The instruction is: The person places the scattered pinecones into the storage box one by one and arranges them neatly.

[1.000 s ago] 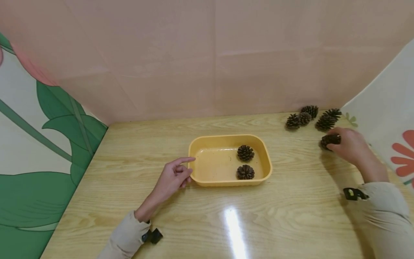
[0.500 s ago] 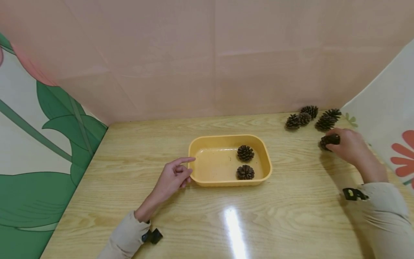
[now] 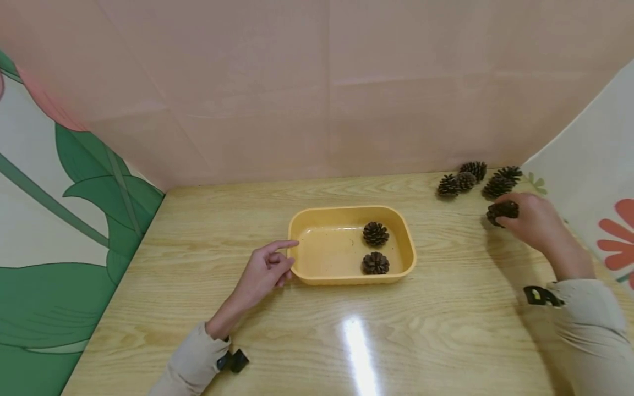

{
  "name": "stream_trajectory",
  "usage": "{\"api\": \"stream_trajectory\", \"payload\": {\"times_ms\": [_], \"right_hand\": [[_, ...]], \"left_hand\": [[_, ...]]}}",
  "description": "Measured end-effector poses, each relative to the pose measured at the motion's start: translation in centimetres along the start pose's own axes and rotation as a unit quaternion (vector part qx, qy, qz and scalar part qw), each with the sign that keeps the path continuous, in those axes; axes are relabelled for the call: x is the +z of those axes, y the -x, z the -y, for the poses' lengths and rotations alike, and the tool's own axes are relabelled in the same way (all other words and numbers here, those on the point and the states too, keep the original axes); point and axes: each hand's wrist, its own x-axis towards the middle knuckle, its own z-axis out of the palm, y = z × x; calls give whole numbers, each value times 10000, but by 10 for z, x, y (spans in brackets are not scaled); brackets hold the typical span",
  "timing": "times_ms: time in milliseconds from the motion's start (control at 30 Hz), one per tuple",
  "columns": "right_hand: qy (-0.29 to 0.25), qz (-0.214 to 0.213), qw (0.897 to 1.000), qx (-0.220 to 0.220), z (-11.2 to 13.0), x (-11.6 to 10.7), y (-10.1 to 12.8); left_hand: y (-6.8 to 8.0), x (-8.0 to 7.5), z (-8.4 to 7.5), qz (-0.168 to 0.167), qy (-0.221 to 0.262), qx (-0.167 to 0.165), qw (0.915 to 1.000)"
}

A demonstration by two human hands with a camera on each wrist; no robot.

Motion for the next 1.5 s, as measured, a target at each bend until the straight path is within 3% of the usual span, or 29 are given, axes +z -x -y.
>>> {"api": "stream_trajectory", "payload": {"times_ms": [400, 1033, 1500], "right_hand": [[-66, -63, 9999, -83, 16, -10, 2], [-46, -691, 9967, -431, 49, -22, 7], [2, -775, 9955, -541, 78, -32, 13]], "left_hand": [[1, -1, 1, -35, 17, -87, 10000], [1, 0, 0, -2, 50, -99, 9999], [1, 1, -2, -53, 60, -144, 9999]]}}
